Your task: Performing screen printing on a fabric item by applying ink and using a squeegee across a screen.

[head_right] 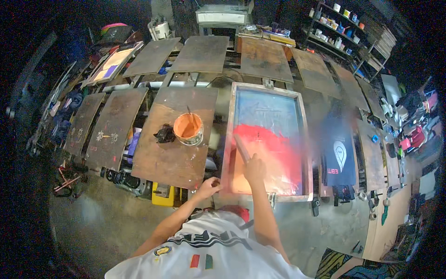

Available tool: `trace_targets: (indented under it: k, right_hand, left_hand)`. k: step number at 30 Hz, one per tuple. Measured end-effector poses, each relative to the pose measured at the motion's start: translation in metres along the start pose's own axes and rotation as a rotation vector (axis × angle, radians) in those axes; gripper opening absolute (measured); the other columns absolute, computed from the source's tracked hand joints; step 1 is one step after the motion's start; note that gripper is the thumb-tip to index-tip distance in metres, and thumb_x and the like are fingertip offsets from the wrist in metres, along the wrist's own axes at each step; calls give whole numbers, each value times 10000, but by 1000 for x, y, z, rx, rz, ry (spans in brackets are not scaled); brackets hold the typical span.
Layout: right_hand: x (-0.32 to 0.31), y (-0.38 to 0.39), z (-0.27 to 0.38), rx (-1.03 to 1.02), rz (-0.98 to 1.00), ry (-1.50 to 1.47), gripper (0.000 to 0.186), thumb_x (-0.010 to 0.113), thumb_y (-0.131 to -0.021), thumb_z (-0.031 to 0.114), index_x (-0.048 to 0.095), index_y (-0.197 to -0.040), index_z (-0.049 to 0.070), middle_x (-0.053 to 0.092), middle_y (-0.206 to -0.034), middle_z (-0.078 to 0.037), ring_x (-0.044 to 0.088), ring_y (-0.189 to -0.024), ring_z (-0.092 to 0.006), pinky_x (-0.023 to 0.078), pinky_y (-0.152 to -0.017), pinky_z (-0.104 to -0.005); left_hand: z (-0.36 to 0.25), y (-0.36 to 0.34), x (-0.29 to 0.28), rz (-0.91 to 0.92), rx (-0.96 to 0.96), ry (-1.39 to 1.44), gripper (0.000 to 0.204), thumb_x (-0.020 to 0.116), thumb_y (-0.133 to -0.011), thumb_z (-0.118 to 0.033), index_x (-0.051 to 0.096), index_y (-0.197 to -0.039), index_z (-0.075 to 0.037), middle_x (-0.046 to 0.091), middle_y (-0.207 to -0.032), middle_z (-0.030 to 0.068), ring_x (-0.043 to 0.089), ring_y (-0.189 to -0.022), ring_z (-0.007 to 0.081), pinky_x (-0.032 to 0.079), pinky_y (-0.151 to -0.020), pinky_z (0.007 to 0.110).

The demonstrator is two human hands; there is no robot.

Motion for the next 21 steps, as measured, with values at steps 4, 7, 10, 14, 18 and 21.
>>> trace_targets:
  k: [4, 7, 10, 14, 18, 21]
  right_hand:
    - [30, 20, 35, -144, -28, 260, 363, 610, -895, 310, 580, -1097, 10, 637, -926, -200, 673, -766, -360, 553, -684, -450]
    - [57, 28, 49, -292, -289, 265, 376, 624, -882, 283, 576, -1139, 13, 626, -917, -188, 661, -800, -354, 551, -703, -445]
    - [65, 28, 73, -261, -57, 370, 424, 642, -891, 334, 579, -1140, -3, 610, -919, -191, 648, -855, -349, 546, -733, -430]
    - [55, 32, 91, -11, 38, 74, 657, 707, -852, 467, 523, -1141, -94, 596, -1048, -256, 637, -931, -381, 538, -781, -417]
    - [49, 34, 89, -83, 113, 187, 694, 734, -828, 454, 511, -1152, -119, 582, -1119, -310, 624, -993, -425, 529, -839, -452]
    - [65, 27, 71, -29, 125, 98, 680, 738, -822, 450, 539, -1139, -119, 591, -1109, -316, 614, -1024, -438, 517, -877, -469]
  left_hand:
    - [-6, -1, -5, 166, -261, 433, 334, 716, -905, -186, 590, -1110, 46, 645, -915, 60, 624, -816, 138, 533, -727, 306]
    - [5, -5, 1, 206, -260, 452, 275, 661, -941, -176, 592, -1100, 37, 651, -917, 56, 620, -824, 136, 527, -744, 301]
    - [-4, 3, 6, 104, 52, 206, 275, 676, -931, -205, 604, -1065, 24, 644, -909, 47, 601, -827, 121, 515, -743, 290]
    - [-3, 6, -6, 185, -320, 501, 304, 718, -901, -259, 613, -1005, 7, 630, -901, 31, 573, -828, 106, 496, -743, 287]
    - [6, 3, 1, 150, -205, 497, 351, 768, -855, -323, 609, -941, -22, 609, -848, 10, 550, -788, 107, 483, -729, 301]
    - [-4, 1, -1, 140, -200, 340, 361, 759, -864, -323, 607, -954, -9, 615, -861, 33, 552, -778, 122, 484, -724, 304]
Point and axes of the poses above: each hand's wrist, its own y-axis away from the middle knuckle, its own x-axis out of the palm, z = x × y, the point moved 2 cm from there along -y, towards the middle knuckle
